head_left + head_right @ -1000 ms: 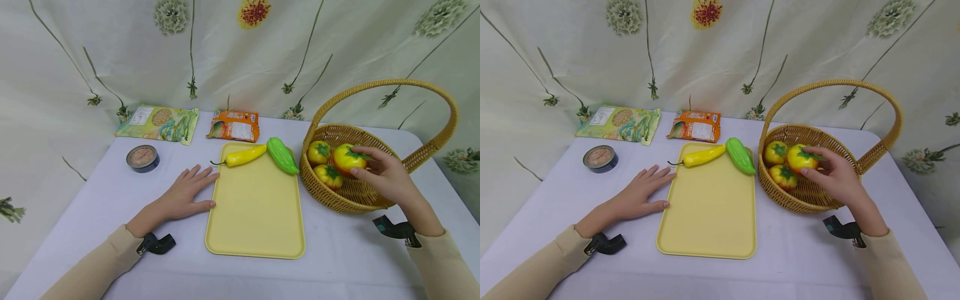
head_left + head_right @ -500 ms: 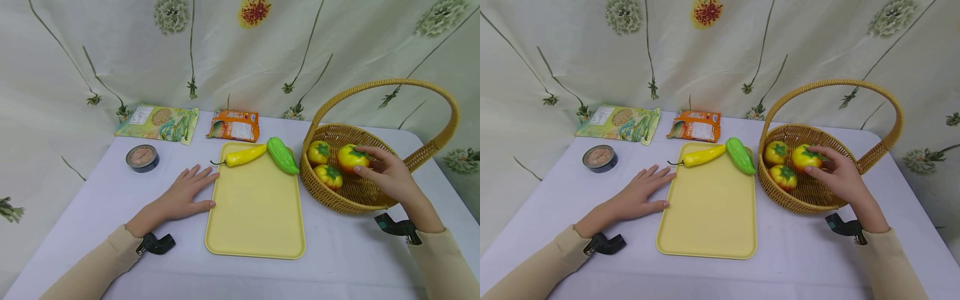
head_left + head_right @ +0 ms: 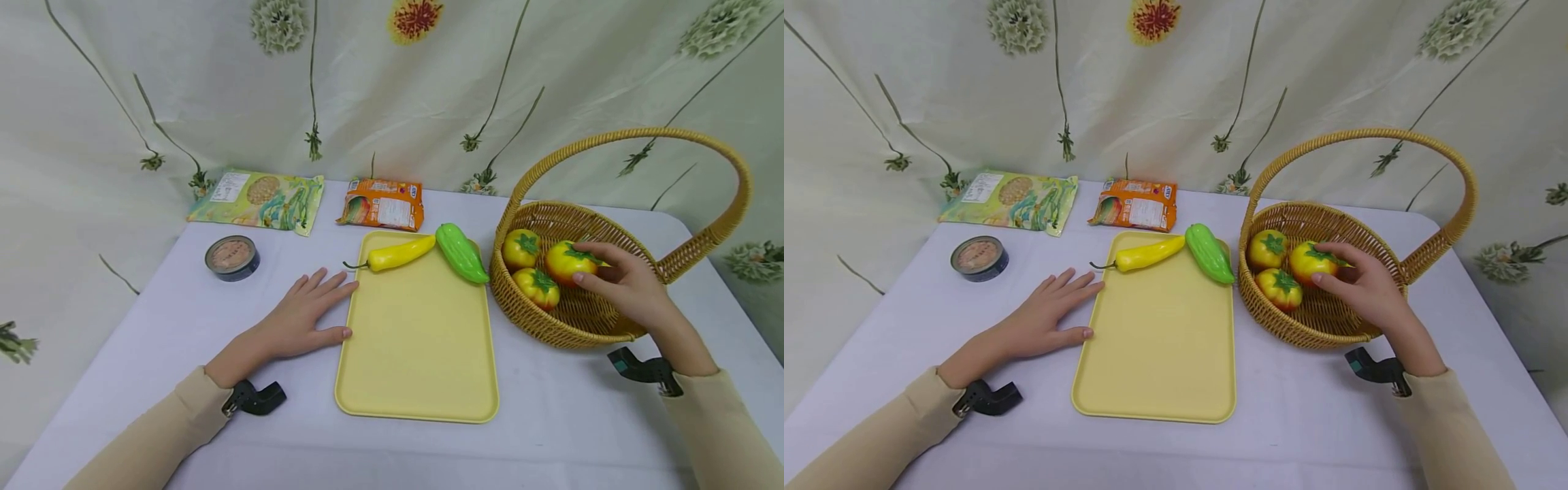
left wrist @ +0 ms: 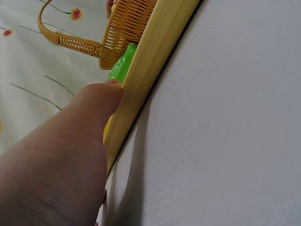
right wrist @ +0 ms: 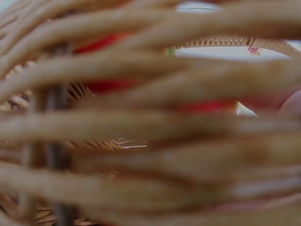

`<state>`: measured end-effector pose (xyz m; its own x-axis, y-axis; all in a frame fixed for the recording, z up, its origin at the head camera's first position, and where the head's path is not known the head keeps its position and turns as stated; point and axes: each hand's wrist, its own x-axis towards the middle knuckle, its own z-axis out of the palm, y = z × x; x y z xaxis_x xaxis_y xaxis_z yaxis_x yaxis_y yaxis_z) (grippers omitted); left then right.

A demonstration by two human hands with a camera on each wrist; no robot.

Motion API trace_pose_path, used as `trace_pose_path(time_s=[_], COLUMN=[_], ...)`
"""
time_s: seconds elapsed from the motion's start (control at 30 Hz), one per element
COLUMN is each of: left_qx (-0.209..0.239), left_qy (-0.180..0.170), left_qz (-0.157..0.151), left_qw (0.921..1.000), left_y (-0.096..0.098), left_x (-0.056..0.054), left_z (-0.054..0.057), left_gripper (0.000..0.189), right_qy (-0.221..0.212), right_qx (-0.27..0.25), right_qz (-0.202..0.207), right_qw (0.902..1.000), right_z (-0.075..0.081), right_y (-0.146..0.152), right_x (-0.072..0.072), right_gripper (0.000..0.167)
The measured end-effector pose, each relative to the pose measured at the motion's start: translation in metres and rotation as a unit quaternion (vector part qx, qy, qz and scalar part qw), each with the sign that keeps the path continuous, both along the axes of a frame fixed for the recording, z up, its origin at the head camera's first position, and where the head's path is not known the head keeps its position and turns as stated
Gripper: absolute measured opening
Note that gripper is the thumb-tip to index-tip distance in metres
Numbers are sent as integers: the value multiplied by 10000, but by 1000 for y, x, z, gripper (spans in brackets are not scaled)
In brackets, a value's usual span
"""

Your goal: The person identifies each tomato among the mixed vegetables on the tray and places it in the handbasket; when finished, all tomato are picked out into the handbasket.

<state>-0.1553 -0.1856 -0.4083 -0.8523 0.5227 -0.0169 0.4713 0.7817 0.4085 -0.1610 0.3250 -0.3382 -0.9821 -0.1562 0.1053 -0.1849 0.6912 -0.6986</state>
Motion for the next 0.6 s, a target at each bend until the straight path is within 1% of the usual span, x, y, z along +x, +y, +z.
trace_pose_path(time_s=[0.17, 0.3, 0.6], left_qx=[-18, -24, -5], left_qy=[10, 9, -33], left_qz=[-17, -21, -15], left_qw=[10000, 10000, 10000], left_y=[0, 0, 0], left_x=[-1, -1, -2], left_z=[0, -1, -1], left_gripper=[80, 80, 80], right_qy=[-256, -311, -514], right_qx=[-28, 22, 322], right_qz=[-34, -21, 224], right_qw=[9997, 9995, 9979], right_z=[0, 0, -2], right_y=[0, 0, -1], right_x=[-2, -3, -6], right_gripper=[51, 51, 49])
